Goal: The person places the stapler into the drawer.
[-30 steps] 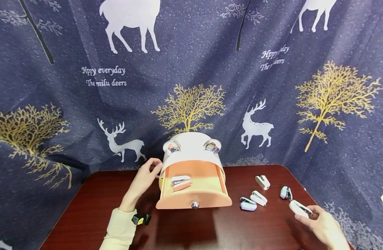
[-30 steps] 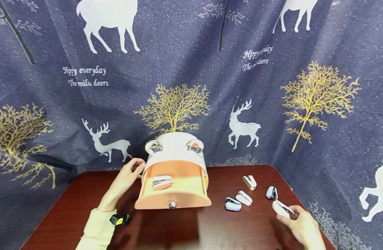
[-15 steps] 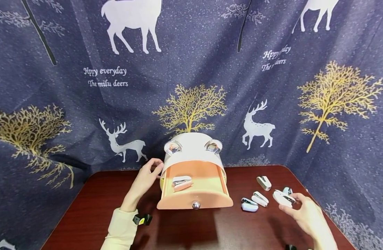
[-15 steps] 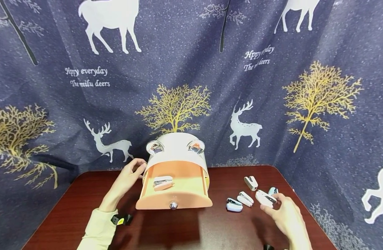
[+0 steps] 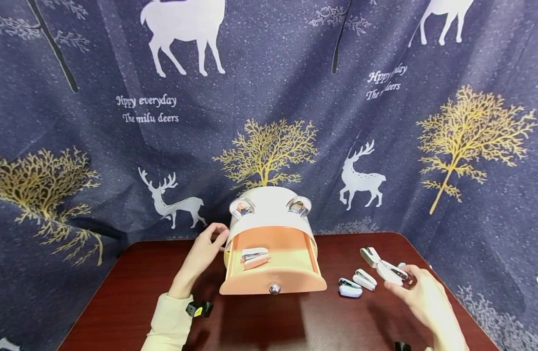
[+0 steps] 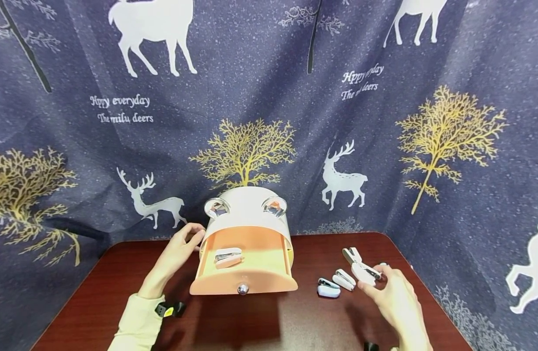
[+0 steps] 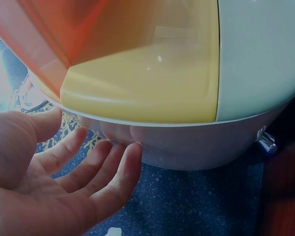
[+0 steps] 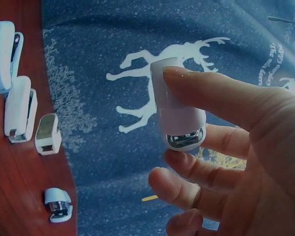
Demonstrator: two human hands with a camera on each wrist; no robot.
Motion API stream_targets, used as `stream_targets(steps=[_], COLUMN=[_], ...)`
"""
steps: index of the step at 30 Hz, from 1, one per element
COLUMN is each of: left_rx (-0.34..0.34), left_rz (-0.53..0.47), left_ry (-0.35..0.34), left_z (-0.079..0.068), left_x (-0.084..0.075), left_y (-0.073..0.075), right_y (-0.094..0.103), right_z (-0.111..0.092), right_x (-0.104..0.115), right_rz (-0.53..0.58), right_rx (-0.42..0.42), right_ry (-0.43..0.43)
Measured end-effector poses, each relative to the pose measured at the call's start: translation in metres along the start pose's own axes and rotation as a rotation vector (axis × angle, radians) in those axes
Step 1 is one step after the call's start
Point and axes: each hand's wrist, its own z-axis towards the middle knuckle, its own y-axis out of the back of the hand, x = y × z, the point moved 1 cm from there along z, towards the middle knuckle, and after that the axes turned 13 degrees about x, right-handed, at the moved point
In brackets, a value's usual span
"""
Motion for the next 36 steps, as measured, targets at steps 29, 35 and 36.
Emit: stream_targets(steps=[29,35,36], left_rx=[0.007,0.009,0.009], left_rz=[0.012,0.008,0.005], left_ry=[-0.008,-0.01,-0.011], left_z=[-0.001,-0.002,-0.002], left_x=[-0.001,-0.001,-0.001], left_y=[0.001,0.0,0.0], right_y=[0.0,-0.001,-0.002], right_z=[0.014,0.022,0.023], right_x=[0.089,0.124,0.13], right_rz=[0.016,0.024,0.025], right_rx=[-0.119,-0.079,-0.069], right_ry=[0.165,0.234,0.239])
